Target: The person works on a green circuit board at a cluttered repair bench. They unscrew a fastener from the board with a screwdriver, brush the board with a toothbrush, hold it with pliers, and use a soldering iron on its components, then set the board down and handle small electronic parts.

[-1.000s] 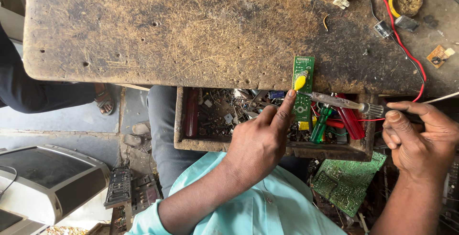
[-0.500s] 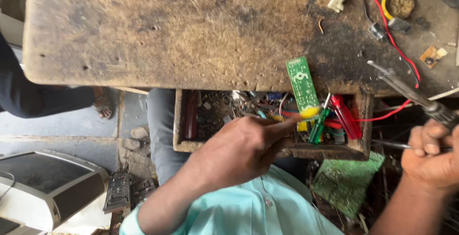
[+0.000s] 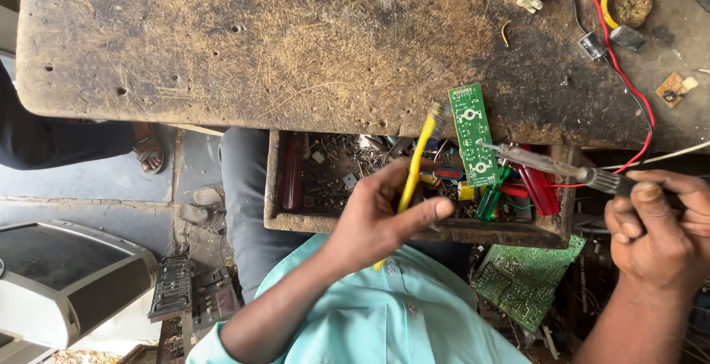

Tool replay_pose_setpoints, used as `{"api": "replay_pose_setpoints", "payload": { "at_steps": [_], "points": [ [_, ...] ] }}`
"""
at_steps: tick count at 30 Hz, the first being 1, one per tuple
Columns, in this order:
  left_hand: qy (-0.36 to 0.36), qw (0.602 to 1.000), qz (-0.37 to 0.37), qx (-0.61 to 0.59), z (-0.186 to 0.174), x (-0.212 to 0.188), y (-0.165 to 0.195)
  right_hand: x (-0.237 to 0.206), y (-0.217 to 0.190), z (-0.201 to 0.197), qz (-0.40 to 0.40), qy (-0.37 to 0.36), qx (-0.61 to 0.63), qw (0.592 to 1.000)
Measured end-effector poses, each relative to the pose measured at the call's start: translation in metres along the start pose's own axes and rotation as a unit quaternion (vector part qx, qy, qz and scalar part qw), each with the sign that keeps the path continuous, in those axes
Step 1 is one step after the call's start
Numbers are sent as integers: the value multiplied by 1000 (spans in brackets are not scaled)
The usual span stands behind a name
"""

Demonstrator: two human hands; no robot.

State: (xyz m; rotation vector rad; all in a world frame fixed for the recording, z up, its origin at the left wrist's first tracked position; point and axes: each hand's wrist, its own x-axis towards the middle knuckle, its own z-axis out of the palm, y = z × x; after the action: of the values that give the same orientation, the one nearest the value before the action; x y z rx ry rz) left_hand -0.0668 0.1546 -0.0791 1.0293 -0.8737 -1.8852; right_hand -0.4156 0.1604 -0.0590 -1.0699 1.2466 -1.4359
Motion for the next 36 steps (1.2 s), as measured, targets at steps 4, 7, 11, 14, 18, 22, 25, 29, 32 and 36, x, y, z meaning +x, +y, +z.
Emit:
{"api": "replay_pose_setpoints", "payload": {
  "at_steps": [4,7,11,14,18,22,25,29,32,36],
  "points": [
    [66,997,12,-33,19,15,-13,5,-3,3,0,-21,-22,1000],
    [66,995,72,-26,27,21,-16,6,-4,5,5,-22,-25,999],
    [61,994,83,-44,33,26,-23,5,-5,7,10,-19,-25,999],
    [58,993,76,-66,35,30,-29,7,-6,9,11,-24,-26,999],
    [59,993,65,-76,35,32,-33,4,-6,14,9,-14,-27,1000],
    [61,994,84,-36,34,31,-34,2,-5,15,8,-4,-22,1000],
    [61,993,75,-62,34,31,-34,1,-5,15,8,1,-21,1000],
    [56,992,90,-64,33,30,-33,1,-3,16,10,-1,-13,1000],
    [57,993,90,-56,32,30,-31,2,-3,13,10,-9,-23,1000],
    [67,992,109,-5,31,28,-26,7,-1,3,19,-28,-28,999]
  ]
}}
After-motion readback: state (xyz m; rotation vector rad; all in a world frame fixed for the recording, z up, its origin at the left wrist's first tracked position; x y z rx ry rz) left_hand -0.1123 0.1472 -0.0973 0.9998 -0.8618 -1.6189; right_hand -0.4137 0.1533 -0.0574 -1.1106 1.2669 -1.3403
